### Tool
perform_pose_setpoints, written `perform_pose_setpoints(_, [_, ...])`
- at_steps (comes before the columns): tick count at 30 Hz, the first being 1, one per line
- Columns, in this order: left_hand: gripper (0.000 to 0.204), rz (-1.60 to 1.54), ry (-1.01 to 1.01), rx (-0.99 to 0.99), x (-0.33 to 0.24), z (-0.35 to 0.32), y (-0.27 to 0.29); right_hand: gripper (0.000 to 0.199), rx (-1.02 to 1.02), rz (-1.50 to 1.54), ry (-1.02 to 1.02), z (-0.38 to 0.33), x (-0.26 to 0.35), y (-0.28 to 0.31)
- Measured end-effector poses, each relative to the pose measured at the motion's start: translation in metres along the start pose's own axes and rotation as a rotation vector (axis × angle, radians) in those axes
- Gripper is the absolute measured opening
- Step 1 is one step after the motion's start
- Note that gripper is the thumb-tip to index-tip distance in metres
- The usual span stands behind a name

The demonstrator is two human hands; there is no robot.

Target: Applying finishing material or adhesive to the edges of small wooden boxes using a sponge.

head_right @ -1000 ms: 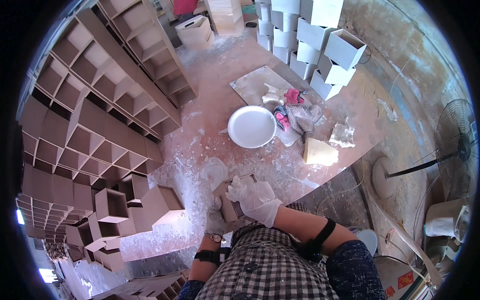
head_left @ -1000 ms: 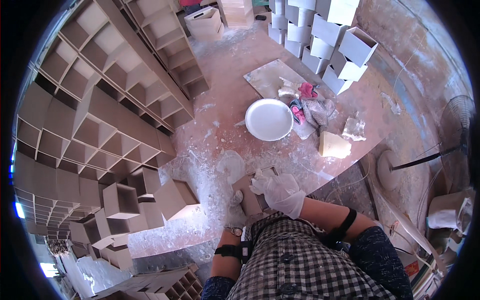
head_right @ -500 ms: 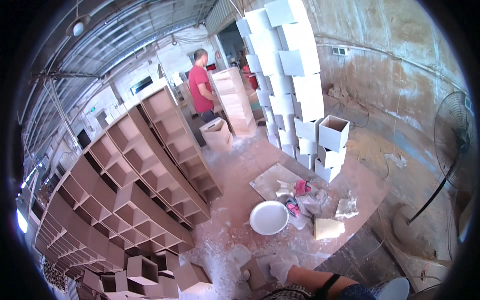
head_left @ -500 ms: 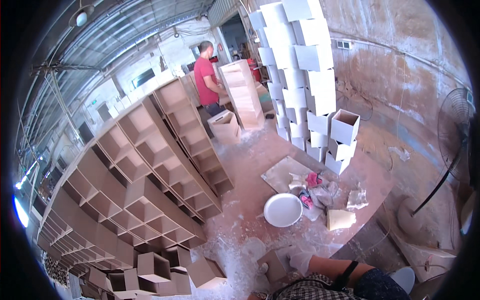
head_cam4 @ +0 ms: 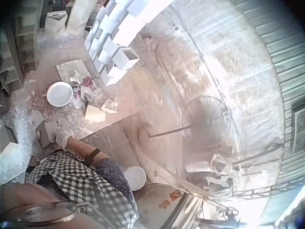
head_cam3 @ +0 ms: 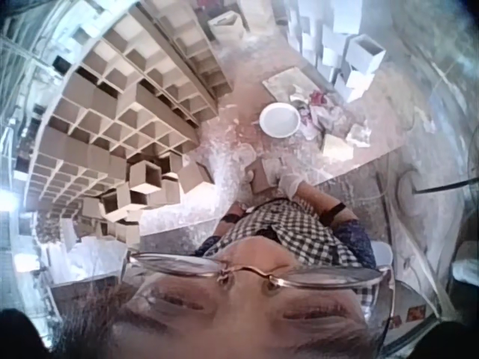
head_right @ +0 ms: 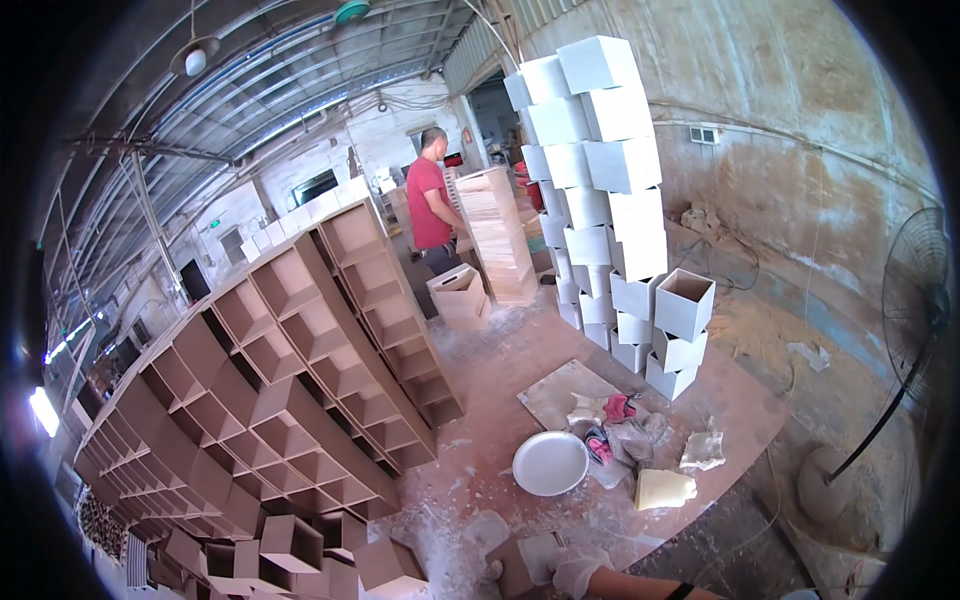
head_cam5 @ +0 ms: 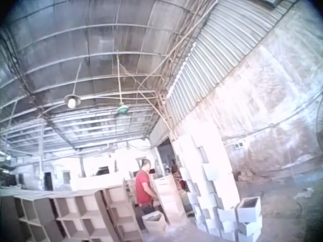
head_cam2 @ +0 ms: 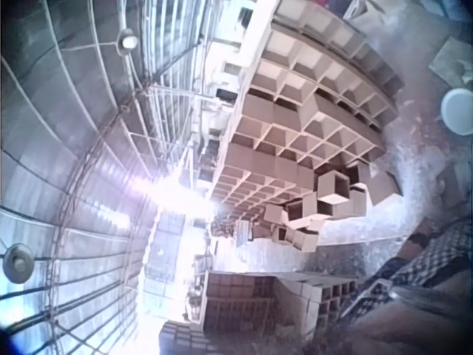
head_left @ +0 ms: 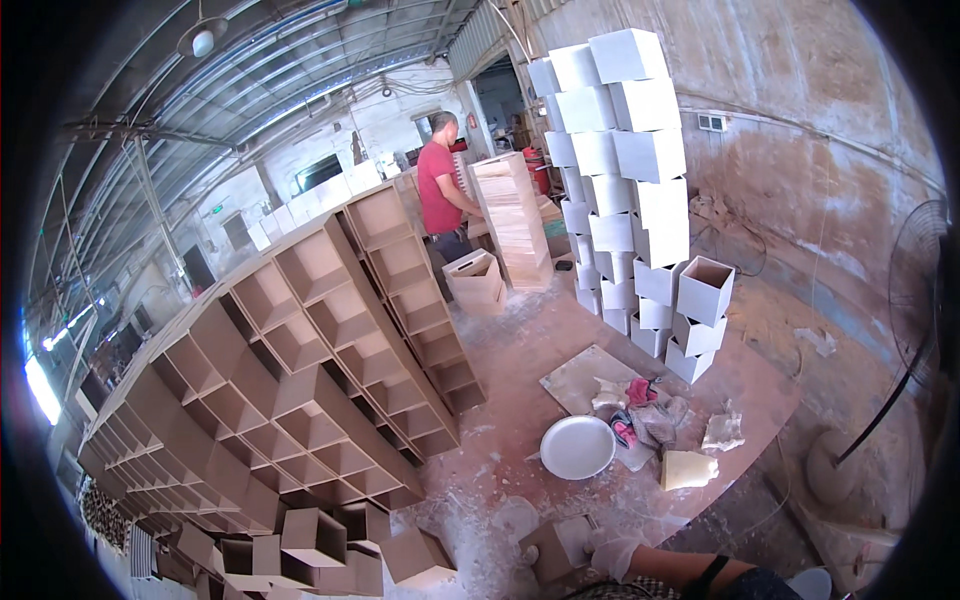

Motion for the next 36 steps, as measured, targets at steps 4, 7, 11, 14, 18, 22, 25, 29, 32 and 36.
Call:
perform_pose_setpoints(4, [0.062, -0.002, -0.014, 0.000, -0.003, -0.001, -0.002, 0.025, -0.073, 0.024, 0.022, 0.001, -0.001, -0.002])
perform_pose_setpoints(7, [0.062, -0.002, -0.021, 0.001, -0.007, 0.001, -0.003, 0.025, -0.074, -0.080, 0.107, 0.015, -0.016, -0.029])
perform_pose_setpoints(11, [0.062, -0.019, -0.041, -0.013, -0.015, 0.003, 0.001, 0.025, -0.074, 0.008, -0.011, 0.004, 0.003, 0.003])
perform_pose_setpoints(14, [0.063, -0.022, -0.049, -0.021, -0.024, 0.003, 0.000, 0.025, -0.077, 0.026, -0.013, 0.004, 0.002, 0.003])
perform_pose_setpoints(18, [0.063, -0.042, -0.069, -0.028, -0.035, 0.005, 0.003, 0.025, -0.082, 0.035, -0.018, 0.008, 0.001, 0.004])
perform_pose_setpoints(22, [0.063, -0.055, -0.075, -0.043, -0.042, 0.004, 0.007, 0.025, -0.095, 0.043, -0.018, 0.010, 0.002, 0.005])
perform_pose_setpoints(25, [0.063, -0.061, -0.082, -0.045, -0.047, 0.007, 0.007, 0.025, -0.100, 0.053, -0.015, 0.014, 0.004, 0.005])
perform_pose_setpoints(29, [0.063, -0.067, -0.088, -0.049, -0.051, 0.009, 0.006, 0.024, -0.109, 0.069, -0.017, 0.018, 0.005, 0.006])
perform_pose_setpoints(32, [0.064, -0.069, -0.088, -0.056, -0.053, 0.009, 0.008, 0.024, -0.113, 0.077, -0.018, 0.020, 0.006, 0.008])
perform_pose_setpoints(36, [0.064, -0.070, -0.088, -0.060, -0.055, 0.009, 0.007, 0.024, -0.123, 0.092, -0.020, 0.020, 0.006, 0.008])
Point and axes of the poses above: each hand's wrist, its own z-axis towards the middle knuckle, its own y-axis out of the back of the hand, x = y × z, the point moved 7 cm from there along z, towards the middle knuckle, and after that the axes turned 11 degrees about -x, right-handed, at the moved point
